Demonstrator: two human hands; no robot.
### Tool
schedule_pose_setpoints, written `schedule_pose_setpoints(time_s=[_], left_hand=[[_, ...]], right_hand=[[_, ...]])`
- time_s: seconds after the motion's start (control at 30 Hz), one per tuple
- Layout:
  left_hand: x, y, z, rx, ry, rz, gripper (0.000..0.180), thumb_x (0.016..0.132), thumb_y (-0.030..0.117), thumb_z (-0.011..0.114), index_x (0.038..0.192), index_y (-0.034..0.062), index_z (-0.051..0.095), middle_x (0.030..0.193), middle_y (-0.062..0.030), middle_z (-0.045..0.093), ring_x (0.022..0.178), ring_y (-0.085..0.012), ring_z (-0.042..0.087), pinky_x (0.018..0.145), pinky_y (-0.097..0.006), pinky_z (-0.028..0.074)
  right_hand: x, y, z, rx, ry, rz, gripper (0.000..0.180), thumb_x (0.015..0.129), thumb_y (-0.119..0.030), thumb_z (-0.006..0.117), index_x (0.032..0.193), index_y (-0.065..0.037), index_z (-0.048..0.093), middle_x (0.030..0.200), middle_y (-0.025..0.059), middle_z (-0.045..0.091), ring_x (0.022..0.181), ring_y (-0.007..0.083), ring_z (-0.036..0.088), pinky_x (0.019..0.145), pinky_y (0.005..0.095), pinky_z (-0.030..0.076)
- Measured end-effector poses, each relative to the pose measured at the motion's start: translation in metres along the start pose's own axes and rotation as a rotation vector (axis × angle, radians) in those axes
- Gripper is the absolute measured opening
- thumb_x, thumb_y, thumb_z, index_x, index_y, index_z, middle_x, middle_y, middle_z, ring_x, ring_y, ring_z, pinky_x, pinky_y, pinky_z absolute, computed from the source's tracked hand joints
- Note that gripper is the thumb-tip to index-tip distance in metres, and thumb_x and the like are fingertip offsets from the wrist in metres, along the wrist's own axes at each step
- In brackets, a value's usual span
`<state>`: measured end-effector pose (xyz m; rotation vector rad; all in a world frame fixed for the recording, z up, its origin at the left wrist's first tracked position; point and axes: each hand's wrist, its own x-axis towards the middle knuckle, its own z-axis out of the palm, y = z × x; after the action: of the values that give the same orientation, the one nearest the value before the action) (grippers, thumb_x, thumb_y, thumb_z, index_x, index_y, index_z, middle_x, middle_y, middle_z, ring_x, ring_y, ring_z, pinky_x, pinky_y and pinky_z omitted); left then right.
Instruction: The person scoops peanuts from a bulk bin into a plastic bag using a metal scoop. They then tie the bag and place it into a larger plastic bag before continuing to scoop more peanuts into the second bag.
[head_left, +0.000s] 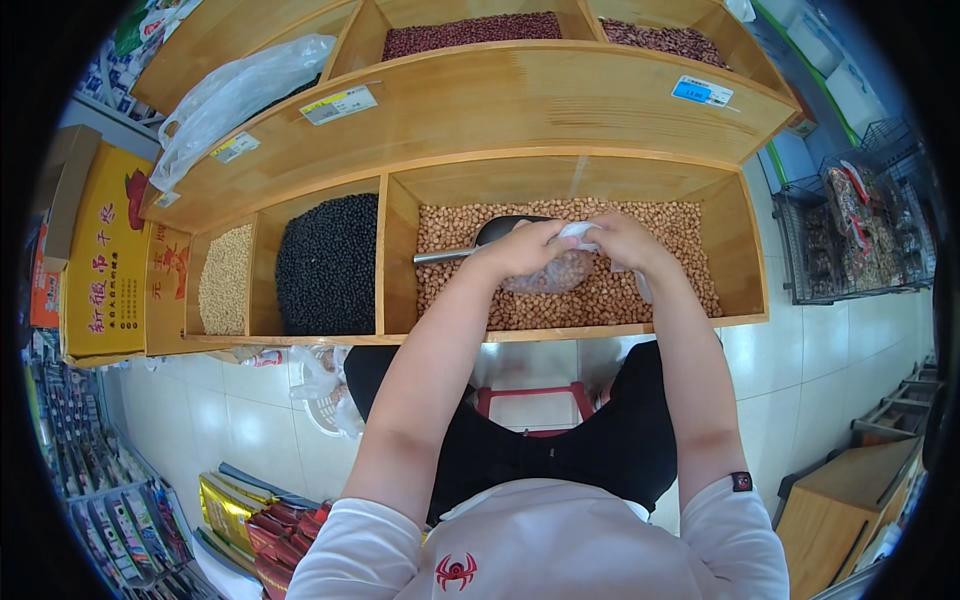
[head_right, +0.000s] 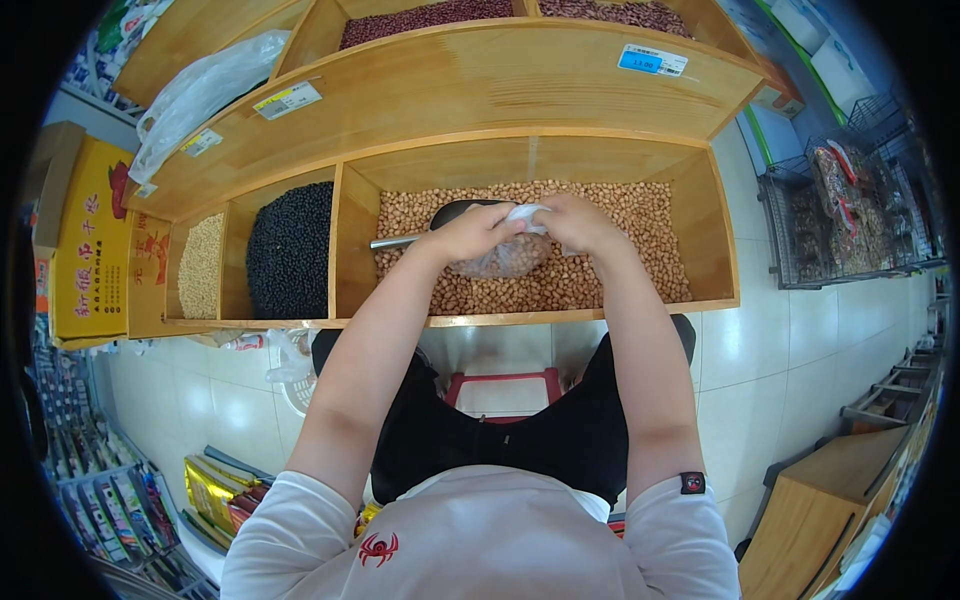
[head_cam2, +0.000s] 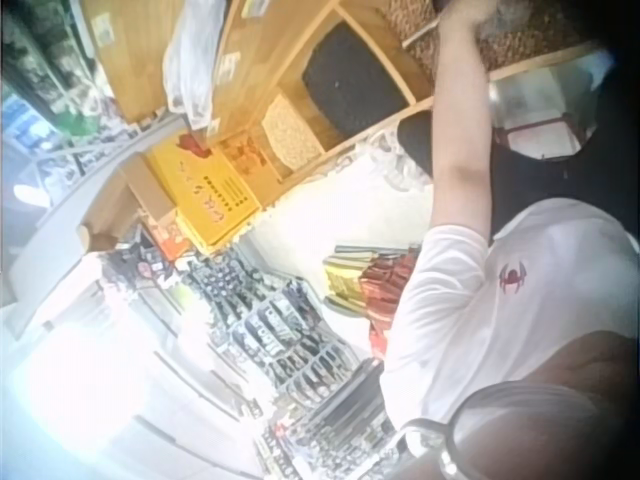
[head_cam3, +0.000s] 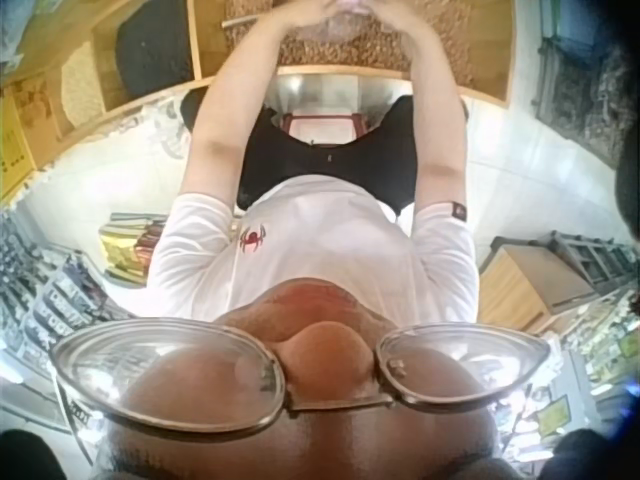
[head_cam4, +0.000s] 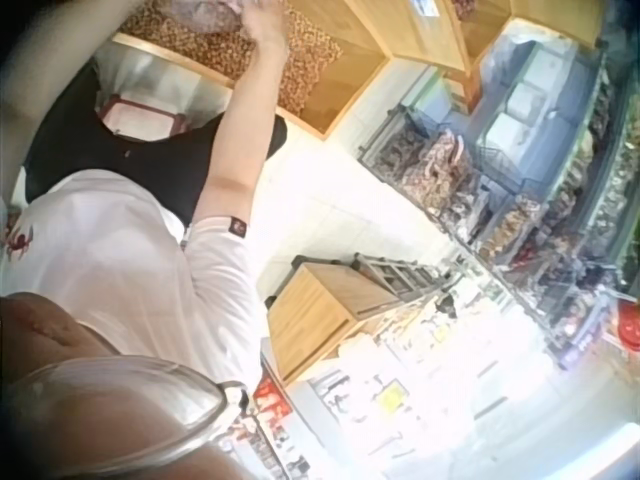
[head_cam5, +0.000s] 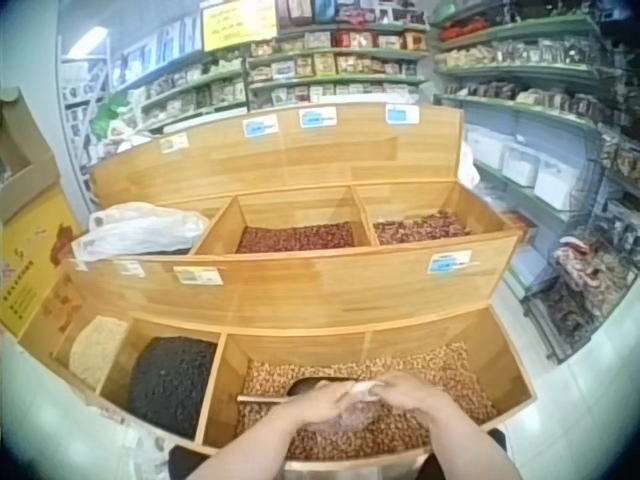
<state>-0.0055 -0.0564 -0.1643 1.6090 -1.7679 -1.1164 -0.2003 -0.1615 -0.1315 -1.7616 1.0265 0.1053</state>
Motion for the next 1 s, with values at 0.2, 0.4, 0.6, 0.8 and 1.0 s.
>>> schedule_pose_setpoints(time_s=[0.2, 0.4, 0.6, 0.8, 1.0], left_hand=[[0.005, -0.008, 0.004, -0.075, 0.199, -0.108, 0.041, 0.106, 0.036, 0.046, 0.105, 0.0007, 0.065, 0.088, -0.0133, 0.069, 0.082, -0.0262, 0.065, 0.08, -0.037, 0.051], [0.009, -0.016, 0.0, -0.284, 0.145, -0.194, 0.04, 0.105, 0.038, 0.048, 0.105, 0.0011, 0.063, 0.087, -0.0056, 0.066, 0.081, -0.0182, 0.06, 0.079, -0.034, 0.049], [0.005, -0.001, 0.011, -0.128, 0.183, 0.037, 0.025, 0.102, 0.025, 0.054, 0.112, 0.0028, 0.059, 0.091, -0.0092, 0.066, 0.081, -0.0202, 0.06, 0.077, -0.034, 0.05], [-0.001, 0.004, -0.002, -0.012, 0.249, 0.066, 0.025, 0.101, 0.023, 0.055, 0.108, -0.0005, 0.061, 0.08, -0.0143, 0.064, 0.073, -0.0245, 0.06, 0.072, -0.037, 0.049], [-0.004, 0.004, -0.007, -0.095, 0.219, -0.044, 0.025, 0.101, 0.023, 0.055, 0.108, 0.0002, 0.06, 0.078, -0.0125, 0.063, 0.072, -0.0228, 0.059, 0.07, -0.037, 0.048]], right_hand=[[-0.018, -0.008, 0.016, -0.235, 0.427, -0.532, 0.03, 0.085, -0.028, 0.074, 0.109, -0.012, 0.069, 0.1, 0.0149, 0.073, 0.102, 0.0321, 0.067, 0.09, 0.0438, 0.048], [-0.002, -0.005, 0.008, -0.362, 0.373, -0.59, 0.024, 0.088, -0.023, 0.071, 0.108, -0.01, 0.07, 0.102, 0.0177, 0.071, 0.097, 0.0362, 0.065, 0.086, 0.0451, 0.051], [0.002, -0.011, 0.007, -0.393, 0.161, -0.187, 0.035, 0.092, -0.036, 0.06, 0.111, -0.008, 0.069, 0.103, 0.0206, 0.071, 0.096, 0.0402, 0.066, 0.083, 0.0478, 0.052], [-0.012, -0.012, 0.021, 0.02, 0.344, -0.627, 0.031, 0.093, -0.03, 0.067, 0.112, -0.006, 0.067, 0.103, 0.0193, 0.071, 0.096, 0.0381, 0.067, 0.085, 0.0437, 0.052], [-0.008, -0.014, 0.01, -0.104, 0.243, -0.589, 0.026, 0.097, -0.026, 0.063, 0.107, -0.003, 0.068, 0.096, 0.0197, 0.071, 0.093, 0.0382, 0.067, 0.084, 0.0427, 0.052]])
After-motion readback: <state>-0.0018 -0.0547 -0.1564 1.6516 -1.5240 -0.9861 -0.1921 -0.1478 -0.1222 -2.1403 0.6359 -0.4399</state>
